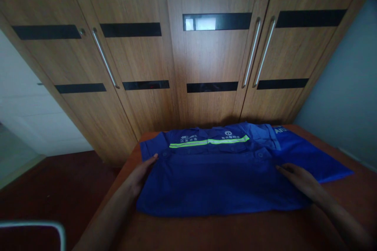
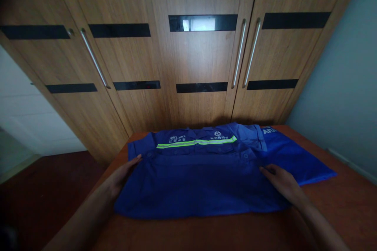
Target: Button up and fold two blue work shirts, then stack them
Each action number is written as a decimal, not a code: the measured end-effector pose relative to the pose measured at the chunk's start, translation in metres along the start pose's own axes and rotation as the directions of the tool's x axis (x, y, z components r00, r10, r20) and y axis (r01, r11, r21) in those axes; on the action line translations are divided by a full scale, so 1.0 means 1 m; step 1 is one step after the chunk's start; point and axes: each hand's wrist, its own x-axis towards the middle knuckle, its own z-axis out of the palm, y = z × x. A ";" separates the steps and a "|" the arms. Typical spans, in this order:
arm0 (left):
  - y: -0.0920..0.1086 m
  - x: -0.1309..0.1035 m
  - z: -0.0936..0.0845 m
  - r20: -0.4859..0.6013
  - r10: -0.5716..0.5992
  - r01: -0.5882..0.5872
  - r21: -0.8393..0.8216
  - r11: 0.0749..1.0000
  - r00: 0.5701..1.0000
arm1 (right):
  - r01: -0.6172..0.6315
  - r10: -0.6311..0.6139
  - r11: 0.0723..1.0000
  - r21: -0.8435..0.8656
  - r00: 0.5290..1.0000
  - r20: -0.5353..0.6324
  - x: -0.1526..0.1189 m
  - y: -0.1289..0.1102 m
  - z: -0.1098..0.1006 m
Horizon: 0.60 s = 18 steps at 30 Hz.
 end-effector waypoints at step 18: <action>-0.010 0.023 -0.019 -0.313 0.371 -0.300 0.252 0.920 0.874 | 0.135 -0.125 0.989 0.057 0.981 -0.150 -0.011 -0.026 0.009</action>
